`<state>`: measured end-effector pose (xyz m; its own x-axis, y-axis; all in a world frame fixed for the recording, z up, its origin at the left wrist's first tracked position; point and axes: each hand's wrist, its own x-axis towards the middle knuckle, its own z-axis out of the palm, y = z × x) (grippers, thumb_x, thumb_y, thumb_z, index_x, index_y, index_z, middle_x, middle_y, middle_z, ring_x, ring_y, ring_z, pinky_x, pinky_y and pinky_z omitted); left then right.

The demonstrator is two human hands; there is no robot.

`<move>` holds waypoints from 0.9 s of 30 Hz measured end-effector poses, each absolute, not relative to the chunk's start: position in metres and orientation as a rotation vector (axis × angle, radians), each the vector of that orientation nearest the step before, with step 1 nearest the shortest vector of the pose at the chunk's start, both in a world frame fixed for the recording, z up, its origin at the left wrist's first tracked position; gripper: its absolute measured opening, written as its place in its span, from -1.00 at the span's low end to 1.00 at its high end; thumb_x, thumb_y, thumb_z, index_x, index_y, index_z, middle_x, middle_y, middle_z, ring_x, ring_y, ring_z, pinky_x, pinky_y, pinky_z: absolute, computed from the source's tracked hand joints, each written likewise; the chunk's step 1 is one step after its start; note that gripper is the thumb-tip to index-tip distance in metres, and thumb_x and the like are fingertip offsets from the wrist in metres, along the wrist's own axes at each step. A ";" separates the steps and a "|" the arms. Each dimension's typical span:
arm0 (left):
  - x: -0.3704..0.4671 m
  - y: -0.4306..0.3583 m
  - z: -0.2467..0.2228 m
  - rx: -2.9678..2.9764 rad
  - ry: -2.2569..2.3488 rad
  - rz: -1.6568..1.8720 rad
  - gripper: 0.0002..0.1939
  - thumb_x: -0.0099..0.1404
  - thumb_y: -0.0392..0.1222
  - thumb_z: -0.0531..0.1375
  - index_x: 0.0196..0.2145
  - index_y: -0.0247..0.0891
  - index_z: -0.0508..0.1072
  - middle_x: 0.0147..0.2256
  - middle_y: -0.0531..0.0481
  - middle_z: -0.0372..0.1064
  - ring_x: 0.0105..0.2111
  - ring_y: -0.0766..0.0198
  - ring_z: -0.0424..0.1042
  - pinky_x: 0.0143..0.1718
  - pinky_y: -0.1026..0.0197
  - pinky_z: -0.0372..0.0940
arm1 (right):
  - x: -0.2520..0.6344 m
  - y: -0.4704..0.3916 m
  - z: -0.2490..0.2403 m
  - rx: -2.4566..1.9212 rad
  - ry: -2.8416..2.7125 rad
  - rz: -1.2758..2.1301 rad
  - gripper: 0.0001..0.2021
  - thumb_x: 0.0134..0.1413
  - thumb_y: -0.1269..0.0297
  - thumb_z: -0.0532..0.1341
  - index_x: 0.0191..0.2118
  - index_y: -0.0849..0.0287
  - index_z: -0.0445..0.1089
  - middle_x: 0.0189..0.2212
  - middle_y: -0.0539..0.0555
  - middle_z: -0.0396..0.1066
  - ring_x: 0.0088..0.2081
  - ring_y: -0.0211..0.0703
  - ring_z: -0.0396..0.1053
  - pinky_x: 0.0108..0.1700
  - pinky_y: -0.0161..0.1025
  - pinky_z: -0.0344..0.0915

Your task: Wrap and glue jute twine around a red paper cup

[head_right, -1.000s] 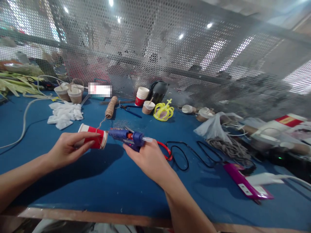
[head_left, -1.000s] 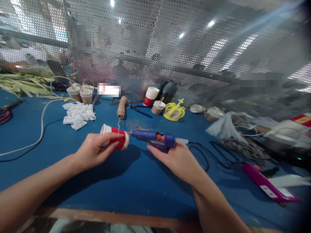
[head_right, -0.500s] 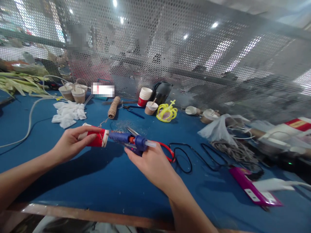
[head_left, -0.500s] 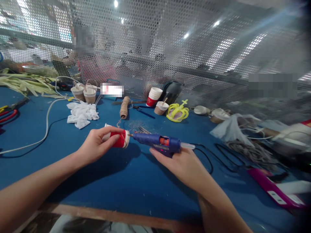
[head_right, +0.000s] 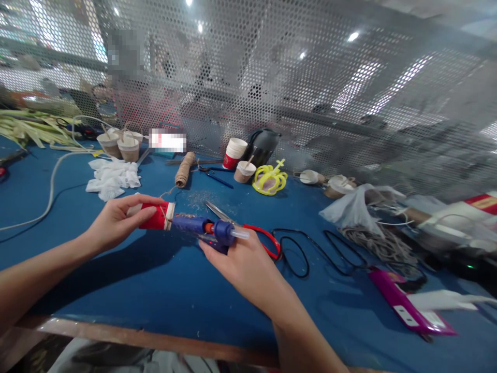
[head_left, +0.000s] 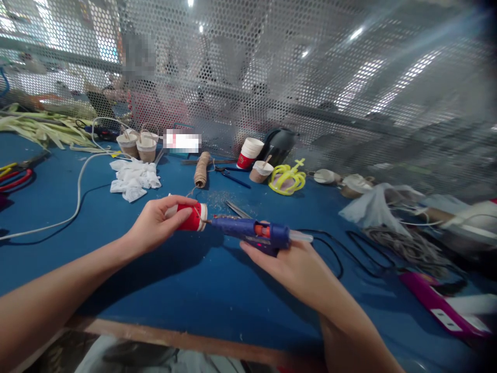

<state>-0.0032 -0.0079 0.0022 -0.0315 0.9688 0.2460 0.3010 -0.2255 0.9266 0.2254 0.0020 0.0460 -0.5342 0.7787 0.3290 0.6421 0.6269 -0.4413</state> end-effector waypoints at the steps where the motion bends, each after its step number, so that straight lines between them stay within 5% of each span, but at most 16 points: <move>1: -0.003 -0.008 0.002 1.598 1.361 1.288 -0.69 0.15 -0.13 0.12 -0.23 -0.39 0.47 -0.32 -0.14 0.50 -0.39 0.24 0.46 -0.39 0.28 0.34 | 0.225 0.002 0.046 -1.115 -2.364 0.362 -0.87 -0.02 0.28 0.13 -0.45 0.15 0.39 -0.50 0.02 0.47 -0.44 -0.15 0.42 -0.34 -0.27 0.34; 12: -0.003 -0.011 0.000 1.830 1.358 1.299 -0.69 0.19 -0.15 0.08 -0.20 -0.37 0.46 -0.29 -0.14 0.50 -0.36 0.22 0.46 -0.33 0.26 0.35 | 0.225 0.003 0.048 -1.139 -2.290 0.363 -0.86 -0.05 0.29 0.15 -0.56 0.15 0.34 -0.50 0.01 0.47 -0.45 -0.16 0.41 -0.30 -0.25 0.35; 19: -0.002 -0.015 0.001 1.994 1.339 1.292 -0.72 0.20 -0.20 0.06 -0.21 -0.38 0.46 -0.65 0.05 0.39 -0.70 0.41 0.26 -0.64 0.38 0.21 | 0.225 0.007 0.049 -1.161 -2.267 0.357 -0.89 -0.06 0.29 0.15 -0.51 0.15 0.37 -0.50 0.03 0.47 -0.40 -0.11 0.43 -0.26 -0.22 0.35; 24: -0.001 -0.017 0.001 2.006 1.357 1.333 -0.74 0.17 -0.21 0.09 -0.22 -0.34 0.47 -0.73 0.13 0.31 -0.74 0.44 0.21 -0.67 0.39 0.20 | 0.228 0.014 0.047 -1.327 -2.131 0.579 -0.76 -0.08 0.20 0.17 -0.65 0.16 0.26 -0.75 -0.04 0.29 -0.63 -0.23 0.30 -0.48 -0.28 0.29; 27: -0.001 -0.015 -0.001 1.915 1.346 1.354 -0.73 0.17 -0.19 0.10 -0.23 -0.37 0.48 -0.52 -0.02 0.47 -0.58 0.35 0.38 -0.52 0.34 0.31 | 0.231 0.025 0.043 -1.374 -1.840 0.911 -0.74 -0.13 0.13 0.22 -0.59 0.20 0.25 -0.76 -0.07 0.22 -0.70 -0.33 0.19 -0.62 -0.34 0.18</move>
<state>-0.0014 -0.0154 -0.0014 0.0500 0.8838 0.4652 0.4595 -0.4339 0.7750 0.2309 0.0254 0.0431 -0.2314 0.9679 0.0978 0.5092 0.2061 -0.8356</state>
